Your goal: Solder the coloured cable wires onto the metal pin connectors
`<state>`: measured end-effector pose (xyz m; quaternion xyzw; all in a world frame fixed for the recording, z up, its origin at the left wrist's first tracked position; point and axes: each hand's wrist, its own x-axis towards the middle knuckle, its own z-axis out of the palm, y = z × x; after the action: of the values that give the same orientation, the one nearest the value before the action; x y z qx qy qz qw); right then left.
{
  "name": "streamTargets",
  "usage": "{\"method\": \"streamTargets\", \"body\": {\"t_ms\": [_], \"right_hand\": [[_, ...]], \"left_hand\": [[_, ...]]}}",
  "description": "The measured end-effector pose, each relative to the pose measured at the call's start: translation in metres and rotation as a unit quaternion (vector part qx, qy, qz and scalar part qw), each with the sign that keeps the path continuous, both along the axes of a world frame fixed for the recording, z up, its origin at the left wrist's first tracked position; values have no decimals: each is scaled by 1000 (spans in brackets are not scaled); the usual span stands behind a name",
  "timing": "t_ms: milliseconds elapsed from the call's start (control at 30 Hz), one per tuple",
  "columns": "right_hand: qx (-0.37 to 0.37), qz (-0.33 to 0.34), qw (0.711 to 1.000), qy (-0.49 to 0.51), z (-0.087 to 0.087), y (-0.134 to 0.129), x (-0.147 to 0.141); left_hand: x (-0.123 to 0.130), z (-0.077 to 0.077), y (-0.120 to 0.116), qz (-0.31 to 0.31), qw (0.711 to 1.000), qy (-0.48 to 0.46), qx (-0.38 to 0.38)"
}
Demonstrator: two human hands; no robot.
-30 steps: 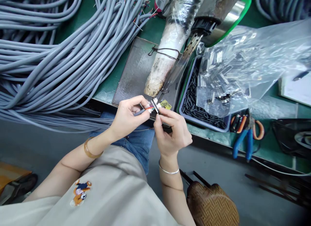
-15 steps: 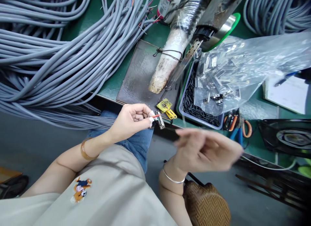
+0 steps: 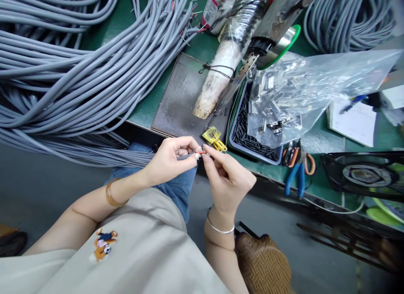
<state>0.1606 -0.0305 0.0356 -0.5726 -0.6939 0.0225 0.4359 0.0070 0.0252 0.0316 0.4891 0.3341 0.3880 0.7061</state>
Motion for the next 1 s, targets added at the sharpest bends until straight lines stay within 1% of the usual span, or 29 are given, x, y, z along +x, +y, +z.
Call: {"method": "streamTargets", "body": {"t_ms": [100, 233, 333, 433, 567, 667, 733, 800, 867, 900, 933, 1000], "right_hand": [[33, 16, 998, -56, 0, -1, 0], [96, 67, 979, -165, -5, -3, 1], [117, 72, 972, -190, -11, -3, 4], [119, 59, 973, -189, -14, -2, 7], [115, 37, 984, -134, -15, -3, 8], [67, 15, 997, -44, -14, -5, 7], [56, -29, 997, 37, -11, -5, 7], [106, -68, 982, 138, -8, -2, 9], [181, -73, 956, 220, -4, 1, 11], [206, -70, 947, 237, -4, 3, 11], [216, -73, 944, 237, -3, 3, 12], [199, -97, 956, 193, -5, 3, 12]], "left_hand": [[1, -3, 1, -10, 1000, -5, -11], [-1, -7, 7, -26, 996, -68, -49], [-5, -10, 8, -34, 995, -89, -39], [-8, -13, 7, -50, 995, -85, -27], [-8, -16, 3, -44, 997, -67, -3], [-8, -15, 2, -44, 997, -43, 48], [-7, -12, 2, -24, 997, -17, 78], [-6, -10, 3, 3, 997, -3, 81], [-5, -10, 4, 21, 998, -11, 64], [-4, -10, 4, 24, 998, -16, 53], [-4, -11, 4, 26, 999, -20, 43], [-3, -12, 6, 26, 999, -23, 27]]}}
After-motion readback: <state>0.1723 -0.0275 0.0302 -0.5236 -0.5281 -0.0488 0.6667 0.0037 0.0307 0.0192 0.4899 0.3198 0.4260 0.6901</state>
